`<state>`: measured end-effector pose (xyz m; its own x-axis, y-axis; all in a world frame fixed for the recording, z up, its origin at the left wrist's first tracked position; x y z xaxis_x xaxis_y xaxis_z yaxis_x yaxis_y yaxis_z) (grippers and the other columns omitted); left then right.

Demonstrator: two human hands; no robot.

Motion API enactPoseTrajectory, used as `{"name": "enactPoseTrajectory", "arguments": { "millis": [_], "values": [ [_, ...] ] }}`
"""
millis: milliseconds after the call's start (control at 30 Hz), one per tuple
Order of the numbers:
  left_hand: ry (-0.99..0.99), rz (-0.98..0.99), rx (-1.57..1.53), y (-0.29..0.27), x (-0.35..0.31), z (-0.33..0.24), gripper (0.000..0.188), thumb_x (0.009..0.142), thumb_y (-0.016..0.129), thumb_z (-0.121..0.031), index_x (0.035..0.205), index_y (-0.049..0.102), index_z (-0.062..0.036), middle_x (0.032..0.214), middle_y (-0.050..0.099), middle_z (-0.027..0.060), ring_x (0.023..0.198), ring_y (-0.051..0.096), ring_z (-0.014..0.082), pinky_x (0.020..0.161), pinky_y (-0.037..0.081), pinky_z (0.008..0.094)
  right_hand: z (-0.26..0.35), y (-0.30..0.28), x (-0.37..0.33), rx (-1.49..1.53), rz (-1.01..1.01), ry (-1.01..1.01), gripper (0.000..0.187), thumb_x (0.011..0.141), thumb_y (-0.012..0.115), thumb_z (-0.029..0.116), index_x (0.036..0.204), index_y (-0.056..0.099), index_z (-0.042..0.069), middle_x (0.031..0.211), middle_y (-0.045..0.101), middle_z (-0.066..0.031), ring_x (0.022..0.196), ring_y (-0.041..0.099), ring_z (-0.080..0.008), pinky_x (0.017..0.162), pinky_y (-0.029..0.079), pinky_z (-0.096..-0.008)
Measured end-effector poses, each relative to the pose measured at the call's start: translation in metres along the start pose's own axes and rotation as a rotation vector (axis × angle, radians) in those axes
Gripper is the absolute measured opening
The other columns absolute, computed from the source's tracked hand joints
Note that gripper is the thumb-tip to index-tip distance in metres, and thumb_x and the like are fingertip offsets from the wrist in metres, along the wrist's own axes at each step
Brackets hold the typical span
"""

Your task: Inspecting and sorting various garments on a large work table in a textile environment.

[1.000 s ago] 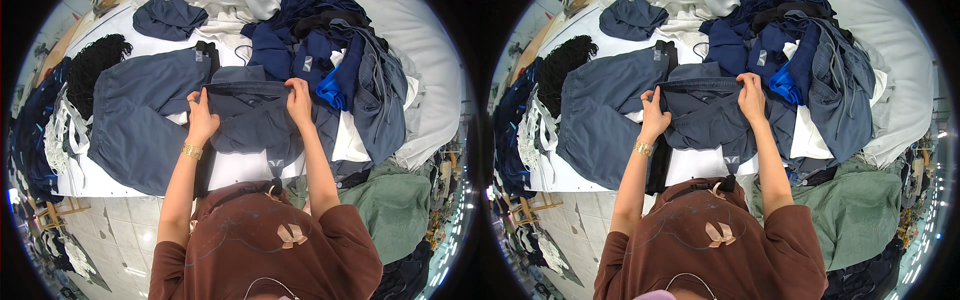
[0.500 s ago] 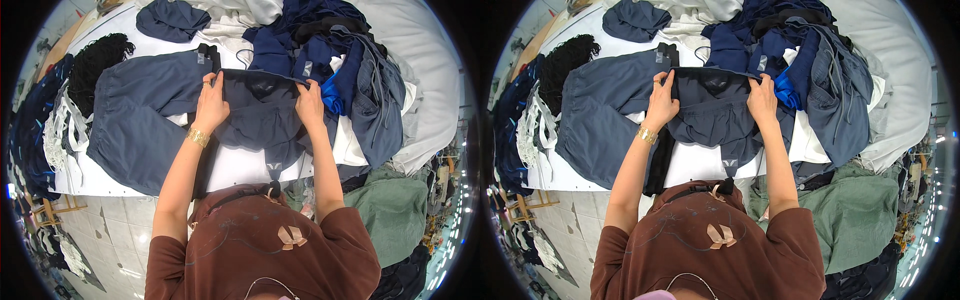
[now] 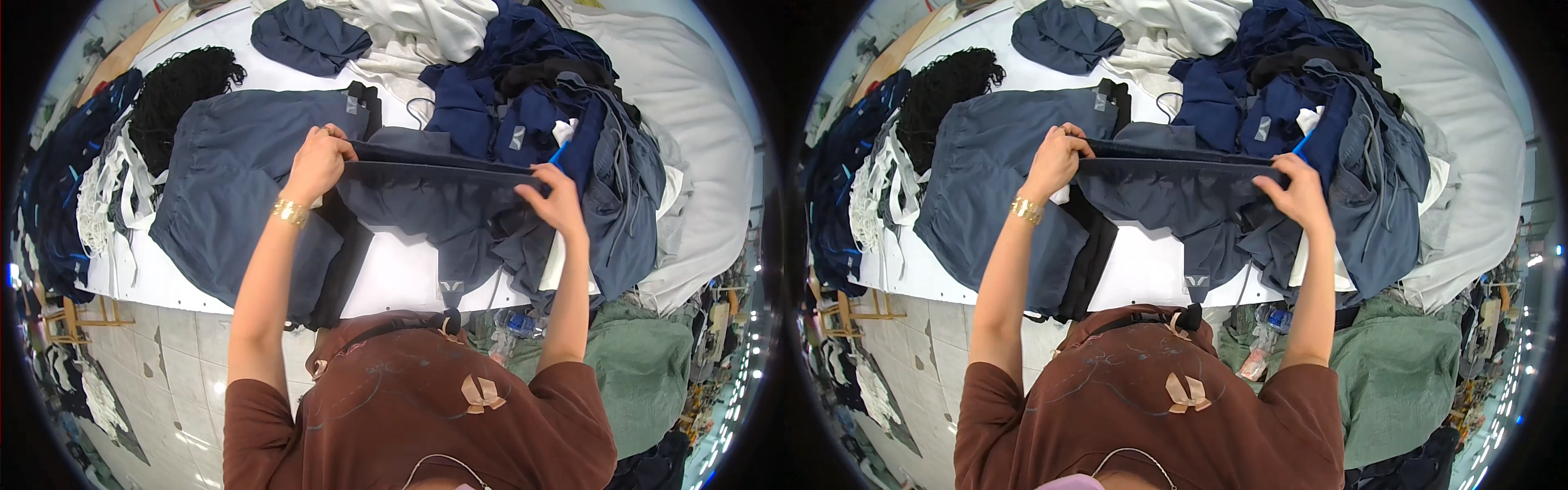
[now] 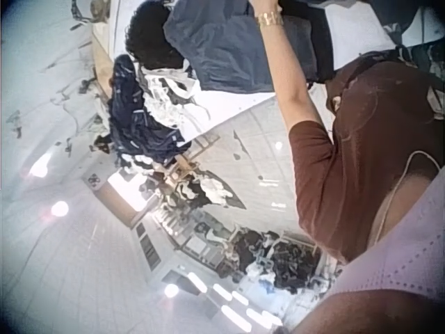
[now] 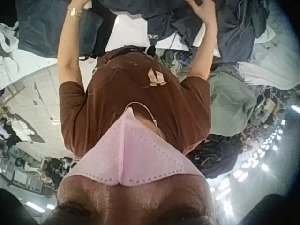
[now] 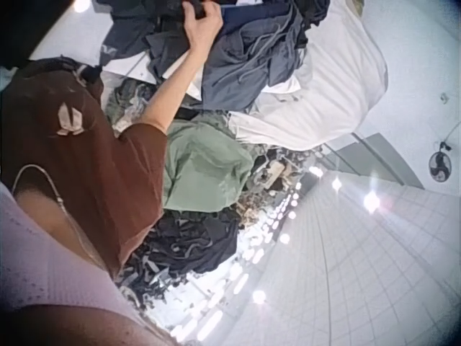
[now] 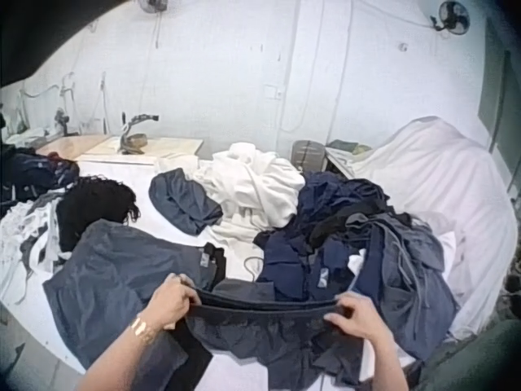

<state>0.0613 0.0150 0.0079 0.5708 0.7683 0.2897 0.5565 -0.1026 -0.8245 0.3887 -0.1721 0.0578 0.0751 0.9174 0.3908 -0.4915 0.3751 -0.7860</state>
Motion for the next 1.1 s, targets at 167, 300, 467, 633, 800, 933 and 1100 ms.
{"name": "enactPoseTrajectory", "arguments": {
  "millis": [167,300,467,633,800,933,1100],
  "values": [
    [0.1,0.008,0.021,-0.082,0.001,-0.026,0.016,0.078,0.048,-0.01,0.08,0.062,-0.0021,0.088,0.058,0.0124,0.093,0.052,0.0289,0.083,0.043,0.037,0.036,-0.058,0.053,0.261,-0.238,0.103,0.018,0.08,0.072,0.011,0.081,0.057,0.001,0.066,0.047,0.0057,0.058,0.04,-0.0012,0.049,0.031,-0.0186],
    [0.338,-0.339,0.102,-0.172,0.004,-0.056,0.033,0.082,0.067,-0.032,0.084,0.062,0.0006,0.094,0.06,0.0169,0.092,0.057,0.0312,0.079,0.045,0.0366,0.082,-0.104,0.115,0.148,-0.419,-0.132,0.018,0.083,0.069,0.007,0.098,0.058,0.003,0.074,0.056,0.0038,0.065,0.048,-0.0026,0.057,0.039,-0.0174],
    [0.233,-0.351,-0.335,-0.228,-0.035,-0.108,0.024,0.073,0.075,0.001,0.084,0.053,-0.0008,0.079,0.052,0.0,0.072,0.049,0.0089,0.067,0.042,0.0215,0.116,-0.163,0.147,0.157,-0.605,-0.433,0.044,0.086,0.064,-0.002,0.126,0.048,0.005,0.091,0.063,-0.0033,0.081,0.059,-0.0079,0.069,0.046,-0.0175],
    [0.605,-0.317,-0.531,-0.209,-0.084,-0.163,0.02,0.084,0.058,-0.011,0.102,0.05,-0.0095,0.093,0.046,0.0062,0.062,0.056,0.0146,0.046,0.05,0.0253,0.096,-0.187,0.18,0.142,-0.725,-0.483,0.045,0.092,0.052,-0.002,0.134,0.037,-0.001,0.099,0.064,-0.0127,0.085,0.062,-0.0144,0.077,0.05,-0.0216],
    [0.319,-0.401,-0.578,-0.209,-0.097,-0.106,0.033,0.072,0.071,-0.005,0.104,0.064,-0.011,0.102,0.062,0.0069,0.066,0.062,0.0171,0.054,0.048,0.022,0.119,-0.114,0.259,-0.331,-0.932,-0.547,0.043,0.093,0.058,0.01,0.131,0.043,0.001,0.113,0.057,-0.013,0.089,0.058,-0.0184,0.073,0.049,-0.0254],
    [0.081,-0.581,-0.656,-0.215,-0.128,-0.021,0.059,0.072,0.077,0.003,0.122,0.045,-0.0012,0.098,0.058,0.0049,0.064,0.049,0.0024,0.051,0.041,0.0171,0.211,0.031,0.287,-0.452,-0.856,-0.753,0.041,0.09,0.059,0.007,0.129,0.045,0.002,0.119,0.059,-0.0169,0.107,0.059,-0.0313,0.089,0.047,-0.036],
    [-0.378,-0.547,-0.772,-0.185,-0.196,0.093,0.064,0.077,0.068,0.011,0.128,0.033,-0.0048,0.103,0.049,0.0056,0.064,0.046,0.0023,0.054,0.039,0.0152,0.244,0.205,0.315,-0.222,-0.373,-0.617,0.036,0.087,0.056,0.005,0.122,0.053,0.01,0.105,0.062,-0.0157,0.088,0.063,-0.0346,0.07,0.051,-0.042]
  ]
}}
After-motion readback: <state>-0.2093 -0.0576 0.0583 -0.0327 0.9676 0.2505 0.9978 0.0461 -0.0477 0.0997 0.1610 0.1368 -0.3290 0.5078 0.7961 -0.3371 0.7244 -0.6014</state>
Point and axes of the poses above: each hand's wrist, its own x-axis towards the middle knuckle, its own y-axis out of the palm, z = x × y, the point moved 5 cm from there along x, towards the middle knuckle
